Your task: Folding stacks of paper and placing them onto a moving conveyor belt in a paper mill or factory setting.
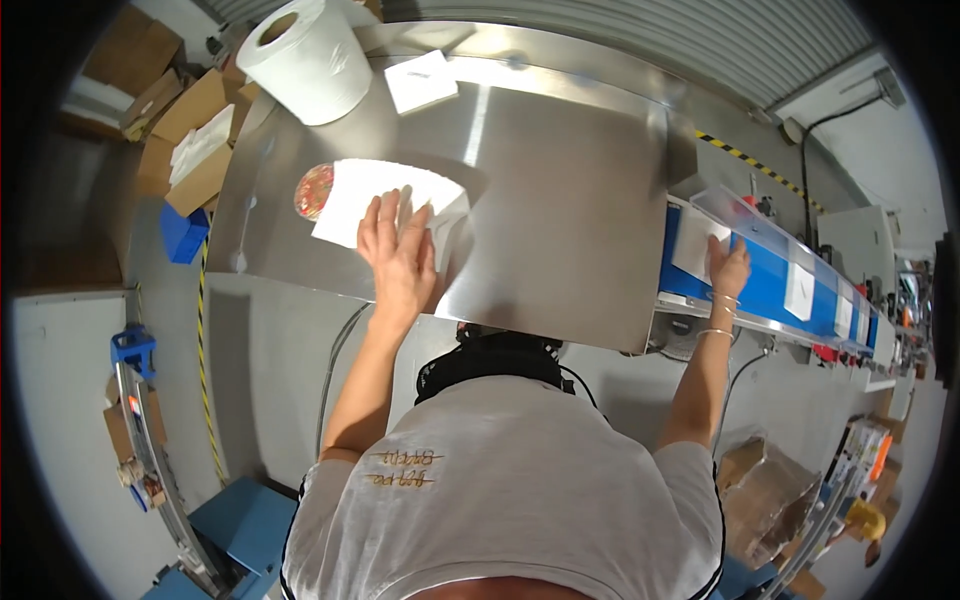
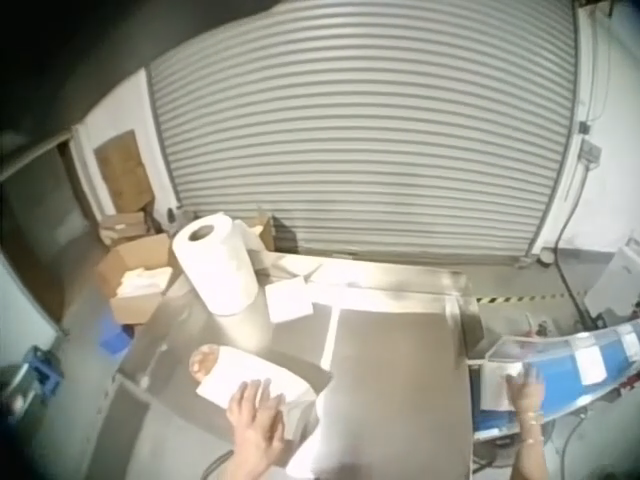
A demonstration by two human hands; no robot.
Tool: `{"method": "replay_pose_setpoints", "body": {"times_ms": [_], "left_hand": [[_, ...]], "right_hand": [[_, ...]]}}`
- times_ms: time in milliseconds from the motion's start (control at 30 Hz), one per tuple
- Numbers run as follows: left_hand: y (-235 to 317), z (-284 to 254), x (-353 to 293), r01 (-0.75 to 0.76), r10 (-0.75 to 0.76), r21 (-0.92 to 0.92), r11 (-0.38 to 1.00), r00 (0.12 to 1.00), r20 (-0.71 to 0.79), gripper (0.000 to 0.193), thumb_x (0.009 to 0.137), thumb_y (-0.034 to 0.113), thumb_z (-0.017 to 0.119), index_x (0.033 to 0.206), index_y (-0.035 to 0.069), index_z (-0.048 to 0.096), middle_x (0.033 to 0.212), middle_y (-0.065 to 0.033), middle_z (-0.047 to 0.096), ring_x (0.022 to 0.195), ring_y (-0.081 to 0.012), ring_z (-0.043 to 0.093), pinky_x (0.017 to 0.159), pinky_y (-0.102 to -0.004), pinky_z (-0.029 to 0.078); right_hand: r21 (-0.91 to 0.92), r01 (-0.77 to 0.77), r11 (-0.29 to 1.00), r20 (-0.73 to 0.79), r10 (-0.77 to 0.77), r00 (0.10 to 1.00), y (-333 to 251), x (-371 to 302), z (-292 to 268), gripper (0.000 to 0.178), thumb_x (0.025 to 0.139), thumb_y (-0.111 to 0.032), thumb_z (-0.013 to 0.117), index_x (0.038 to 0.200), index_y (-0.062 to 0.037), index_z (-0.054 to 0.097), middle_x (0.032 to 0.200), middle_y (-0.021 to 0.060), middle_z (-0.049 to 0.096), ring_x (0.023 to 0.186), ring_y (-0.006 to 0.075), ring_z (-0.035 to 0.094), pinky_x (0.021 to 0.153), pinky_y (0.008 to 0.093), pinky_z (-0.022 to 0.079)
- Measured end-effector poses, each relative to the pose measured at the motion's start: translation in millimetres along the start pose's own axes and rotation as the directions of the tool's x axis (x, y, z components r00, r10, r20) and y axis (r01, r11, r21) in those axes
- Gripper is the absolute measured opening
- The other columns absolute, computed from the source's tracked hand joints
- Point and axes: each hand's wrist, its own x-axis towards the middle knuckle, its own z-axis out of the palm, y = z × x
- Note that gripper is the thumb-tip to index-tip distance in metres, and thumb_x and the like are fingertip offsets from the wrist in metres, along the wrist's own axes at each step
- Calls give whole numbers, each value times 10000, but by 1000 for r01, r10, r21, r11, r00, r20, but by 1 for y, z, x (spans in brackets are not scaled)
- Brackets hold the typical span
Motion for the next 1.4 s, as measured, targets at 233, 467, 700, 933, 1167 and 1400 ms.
{"method": "replay_pose_setpoints", "body": {"times_ms": [233,467,700,933,1167,1400], "left_hand": [[0,0,2,-65,65,-41,997,998,7,309,768,26,623,1058,101,699,1393,-187,420,1330,-417,303,1083,-534,190],[0,-5,9,-31,33,-37,999,998,47,250,826,176,650,1060,97,690,1427,-204,379,1352,-431,256,1086,-548,177],[-18,-6,3,54,-54,68,996,999,1,358,846,92,613,1203,83,607,1408,-193,394,1323,-400,311,1067,-525,245],[-18,0,3,-38,43,96,995,998,-49,356,788,8,617,1139,64,644,1349,-187,464,1284,-405,369,1054,-524,278],[-17,-4,2,-71,71,-6,997,997,3,345,749,6,619,1076,97,681,1375,-171,441,1316,-414,323,1080,-519,212],[-10,-13,12,-28,28,-2,1000,999,35,247,828,187,661,1059,106,695,1417,-187,400,1344,-417,273,1091,-516,180]], "right_hand": [[844,315,434,223,-817,531,-199,-78,0,477,789,-195,752,1226,-122,575,1235,68,570,1117,242,567,920,383,485],[955,187,228,158,-932,326,-286,-106,1,321,886,-193,658,1134,-22,546,1164,62,557,1027,163,520,873,291,441],[894,-116,432,329,-458,826,-140,-71,17,167,976,-228,560,980,-64,592,788,-71,484,722,26,423,602,201,384],[-31,-32,999,155,37,987,-2,7,-5,607,832,-460,660,1252,-42,527,1136,155,619,1058,367,581,842,471,479],[697,528,485,128,-809,574,-200,-72,-5,505,775,-232,767,1229,-114,579,1174,94,599,1019,201,596,847,345,509],[935,310,171,75,-951,299,-313,-123,24,435,819,-182,703,1208,-61,549,1237,111,539,1001,229,558,845,332,470]]}}
